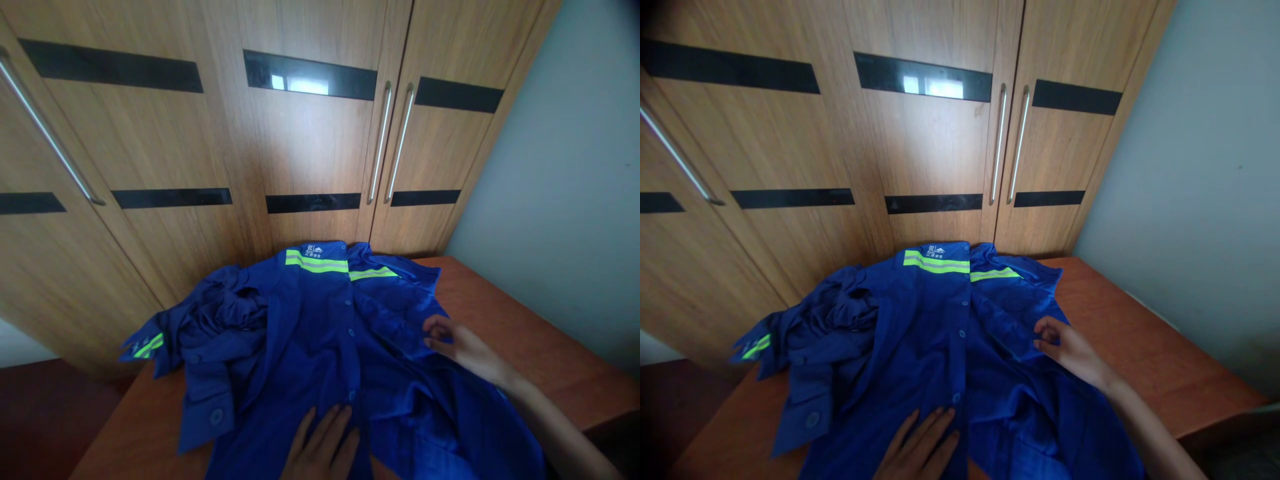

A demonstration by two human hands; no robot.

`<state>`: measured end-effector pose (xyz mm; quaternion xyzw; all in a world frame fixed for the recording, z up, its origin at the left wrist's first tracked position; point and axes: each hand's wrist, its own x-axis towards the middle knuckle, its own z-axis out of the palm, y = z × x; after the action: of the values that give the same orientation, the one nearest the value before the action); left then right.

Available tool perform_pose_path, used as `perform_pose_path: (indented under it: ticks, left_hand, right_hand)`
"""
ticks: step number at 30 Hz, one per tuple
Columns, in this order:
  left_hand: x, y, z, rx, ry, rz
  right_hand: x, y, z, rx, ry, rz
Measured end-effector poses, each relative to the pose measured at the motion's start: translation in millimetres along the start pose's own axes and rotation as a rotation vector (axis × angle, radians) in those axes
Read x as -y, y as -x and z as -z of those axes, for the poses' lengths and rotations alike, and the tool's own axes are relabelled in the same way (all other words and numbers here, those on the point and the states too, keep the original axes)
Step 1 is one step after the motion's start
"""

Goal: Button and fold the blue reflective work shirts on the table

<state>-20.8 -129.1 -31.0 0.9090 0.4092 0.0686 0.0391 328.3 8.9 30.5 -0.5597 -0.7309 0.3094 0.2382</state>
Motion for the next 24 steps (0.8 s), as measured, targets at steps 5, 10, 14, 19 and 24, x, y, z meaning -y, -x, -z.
perform_pose_path:
  ticks: [5,10,14,19,24]
  left_hand:
    - [1.3,-20.6,32.6,0.181,0.104,0.21]
    - [-5.3,-22.4,42.5,0.165,0.117,0.25]
    - [-7.9,-16.1,49.0,0.215,0.104,0.255]
    - [-2.5,-1.3,48.7,0.293,0.107,0.235]
    - [6.6,8.1,34.4,0.226,0.127,0.195]
  right_hand:
    - [35.9,-27.8,25.6,-0.281,0.56,-0.007]
    - [111.2,-8.2,5.7,-0.318,0.65,0.08]
    - [154.7,37.0,-29.8,0.346,0.197,0.52]
    - [119.1,58.4,-47.2,0.02,0.084,0.292]
    - [57.6,74.5,-87.0,-0.165,0.194,0.136]
